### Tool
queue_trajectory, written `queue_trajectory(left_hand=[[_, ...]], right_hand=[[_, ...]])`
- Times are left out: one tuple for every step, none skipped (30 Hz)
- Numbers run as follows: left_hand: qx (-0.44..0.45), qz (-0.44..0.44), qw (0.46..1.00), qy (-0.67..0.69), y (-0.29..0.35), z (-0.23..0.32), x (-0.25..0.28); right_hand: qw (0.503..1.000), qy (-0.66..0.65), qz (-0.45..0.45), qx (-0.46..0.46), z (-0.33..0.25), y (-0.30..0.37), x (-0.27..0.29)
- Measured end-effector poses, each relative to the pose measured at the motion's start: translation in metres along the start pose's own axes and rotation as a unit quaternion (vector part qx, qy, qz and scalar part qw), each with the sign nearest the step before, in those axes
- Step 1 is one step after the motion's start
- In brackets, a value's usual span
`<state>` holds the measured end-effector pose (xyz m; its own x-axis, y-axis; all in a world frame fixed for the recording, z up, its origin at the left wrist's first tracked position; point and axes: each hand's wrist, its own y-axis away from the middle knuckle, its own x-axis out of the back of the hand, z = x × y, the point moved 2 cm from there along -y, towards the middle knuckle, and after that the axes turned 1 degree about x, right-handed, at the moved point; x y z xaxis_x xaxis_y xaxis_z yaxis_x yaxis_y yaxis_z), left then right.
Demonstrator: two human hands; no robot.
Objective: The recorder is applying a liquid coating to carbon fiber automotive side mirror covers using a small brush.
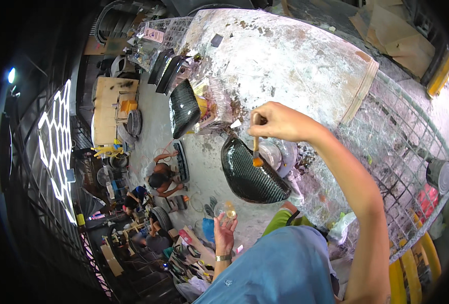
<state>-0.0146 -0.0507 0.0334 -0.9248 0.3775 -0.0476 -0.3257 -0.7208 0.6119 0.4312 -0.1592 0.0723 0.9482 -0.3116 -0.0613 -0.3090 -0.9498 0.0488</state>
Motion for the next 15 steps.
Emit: queue_trajectory(left_hand=[[0.004,0.007,1.000,0.017,0.001,-0.001,0.003],[0.005,0.008,1.000,0.023,0.000,-0.002,0.006],[0.009,0.017,0.999,0.032,-0.001,-0.003,0.010],[0.026,0.051,0.998,0.039,-0.001,-0.006,0.014],[0.028,0.053,0.998,0.021,-0.001,-0.008,0.017],[0.016,0.029,0.999,0.030,-0.003,-0.009,0.018],[0.020,0.033,0.999,0.036,-0.005,-0.010,0.020],[0.035,0.057,0.997,0.043,-0.008,-0.012,0.022],[0.036,0.068,0.993,0.085,-0.011,-0.013,0.024],[0.027,0.048,0.994,0.094,-0.015,-0.013,0.025],[0.026,0.047,0.994,0.097,-0.018,-0.013,0.027],[0.036,0.067,0.992,0.097,-0.021,-0.013,0.030],[0.037,0.076,0.991,0.100,-0.025,-0.012,0.032],[0.029,0.055,0.992,0.111,-0.028,-0.011,0.034],[0.026,0.057,0.994,0.091,-0.030,-0.010,0.036]], right_hand=[[1.000,-0.009,-0.005,0.016,-0.003,-0.015,0.000],[1.000,0.004,-0.020,0.005,-0.004,-0.029,-0.002],[0.999,0.020,-0.036,-0.010,-0.004,-0.041,-0.003],[0.999,0.023,-0.039,-0.011,-0.005,-0.052,-0.004],[0.998,0.038,-0.037,-0.016,-0.007,-0.062,-0.004],[0.998,0.055,-0.035,-0.020,-0.008,-0.073,-0.003],[0.996,0.063,-0.050,-0.025,-0.009,-0.082,-0.002],[0.995,0.072,-0.052,-0.037,-0.009,-0.093,-0.002],[0.995,0.078,-0.057,-0.038,-0.008,-0.105,-0.003],[0.991,0.102,-0.059,-0.058,-0.006,-0.116,-0.003],[0.990,0.100,-0.070,-0.068,-0.003,-0.125,-0.003],[0.992,0.088,-0.078,-0.054,-0.001,-0.134,-0.003],[0.988,0.079,-0.086,-0.097,0.004,-0.142,-0.002],[0.984,0.063,-0.099,-0.134,0.010,-0.149,-0.002],[0.983,0.061,-0.103,-0.138,0.015,-0.157,-0.004]])
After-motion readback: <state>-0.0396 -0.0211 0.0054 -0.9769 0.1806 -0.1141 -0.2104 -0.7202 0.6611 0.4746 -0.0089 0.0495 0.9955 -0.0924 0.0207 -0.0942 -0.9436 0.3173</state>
